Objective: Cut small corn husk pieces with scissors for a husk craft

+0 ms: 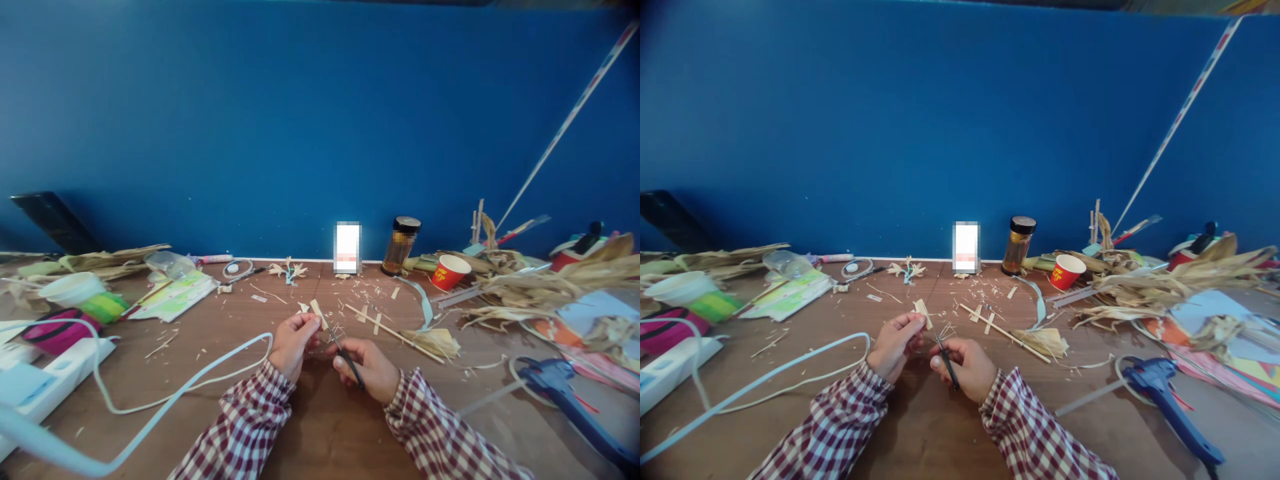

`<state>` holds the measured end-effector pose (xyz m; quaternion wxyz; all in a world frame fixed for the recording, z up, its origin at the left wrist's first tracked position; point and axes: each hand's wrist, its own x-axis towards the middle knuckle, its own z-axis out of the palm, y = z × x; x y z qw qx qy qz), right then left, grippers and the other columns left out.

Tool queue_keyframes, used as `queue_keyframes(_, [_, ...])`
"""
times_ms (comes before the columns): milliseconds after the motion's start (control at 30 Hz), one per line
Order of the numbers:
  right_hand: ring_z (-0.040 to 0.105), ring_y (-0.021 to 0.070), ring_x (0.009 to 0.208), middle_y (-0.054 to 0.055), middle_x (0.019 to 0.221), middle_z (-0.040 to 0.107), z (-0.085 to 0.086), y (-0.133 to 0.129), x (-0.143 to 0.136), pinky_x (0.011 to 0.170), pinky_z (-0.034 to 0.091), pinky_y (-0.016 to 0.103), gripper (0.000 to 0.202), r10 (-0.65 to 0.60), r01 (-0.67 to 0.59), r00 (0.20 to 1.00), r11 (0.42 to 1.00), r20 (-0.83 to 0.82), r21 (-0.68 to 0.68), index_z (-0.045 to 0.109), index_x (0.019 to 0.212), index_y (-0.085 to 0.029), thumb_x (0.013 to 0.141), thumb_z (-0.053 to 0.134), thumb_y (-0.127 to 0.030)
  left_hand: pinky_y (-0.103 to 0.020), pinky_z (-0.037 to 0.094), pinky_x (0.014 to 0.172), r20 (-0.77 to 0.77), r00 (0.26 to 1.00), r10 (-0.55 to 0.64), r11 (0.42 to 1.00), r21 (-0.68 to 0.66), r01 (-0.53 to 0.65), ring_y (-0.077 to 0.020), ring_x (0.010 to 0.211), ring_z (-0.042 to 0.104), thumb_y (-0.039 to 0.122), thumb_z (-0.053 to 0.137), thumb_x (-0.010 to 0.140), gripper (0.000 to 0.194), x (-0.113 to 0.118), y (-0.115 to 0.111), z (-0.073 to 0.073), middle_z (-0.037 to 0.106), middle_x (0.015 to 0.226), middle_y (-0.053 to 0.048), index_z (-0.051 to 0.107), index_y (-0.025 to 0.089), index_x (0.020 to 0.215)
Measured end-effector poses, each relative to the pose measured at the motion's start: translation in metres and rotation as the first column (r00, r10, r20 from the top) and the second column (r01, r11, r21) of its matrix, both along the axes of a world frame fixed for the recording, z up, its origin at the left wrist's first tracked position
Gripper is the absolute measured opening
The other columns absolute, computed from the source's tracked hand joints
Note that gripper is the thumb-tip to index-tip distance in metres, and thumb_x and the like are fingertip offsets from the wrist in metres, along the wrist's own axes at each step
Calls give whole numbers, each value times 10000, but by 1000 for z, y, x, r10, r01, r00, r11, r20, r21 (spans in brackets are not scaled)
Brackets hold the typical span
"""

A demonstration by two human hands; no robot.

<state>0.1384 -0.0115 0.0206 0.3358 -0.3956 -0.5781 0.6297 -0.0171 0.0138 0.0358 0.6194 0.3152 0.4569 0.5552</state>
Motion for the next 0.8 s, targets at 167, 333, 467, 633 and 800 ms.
queue_keyframes(167, [472,72,487,-44,578,498,0,0,0,474,391,188,339,1,-1,1000,1000,2,7,582,903,-142,715,609,-423,-144,376,412,-2,1000,1,1000,1,-1,-37,437,455,317,751,534,266,0,0,-1,591,562,3,631,102,635])
queue_keyframes(333, [466,70,475,-46,564,491,-1,1,1,460,386,184,360,7,-7,1000,1000,8,1,578,898,-131,693,635,-421,-143,376,405,-2,1000,-1,1000,-18,1,-37,438,457,314,756,525,270,0,0,0,597,575,-1,631,100,634])
queue_keyframes(467, [464,69,468,-48,551,488,-3,2,1,454,378,181,355,6,-6,1000,1000,14,5,574,897,-131,701,629,-422,-141,380,406,0,1000,0,1000,-14,0,-37,438,454,312,756,527,268,0,0,0,585,559,5,632,99,632])
queue_keyframes(633, [454,67,456,-48,536,491,-2,1,0,449,373,183,357,2,-2,1000,1000,16,5,573,887,-128,702,626,-428,-140,381,404,-3,1000,-8,1000,-18,8,-36,436,452,320,753,534,269,-1,0,0,581,555,8,632,99,631])
queue_keyframes(800, [460,68,465,-45,551,495,-1,1,1,454,379,186,348,0,0,1000,1000,20,14,576,893,-129,705,626,-418,-141,383,401,1,1000,-7,1000,-12,7,-37,436,448,320,753,536,269,-1,1,-1,575,546,11,632,99,628])
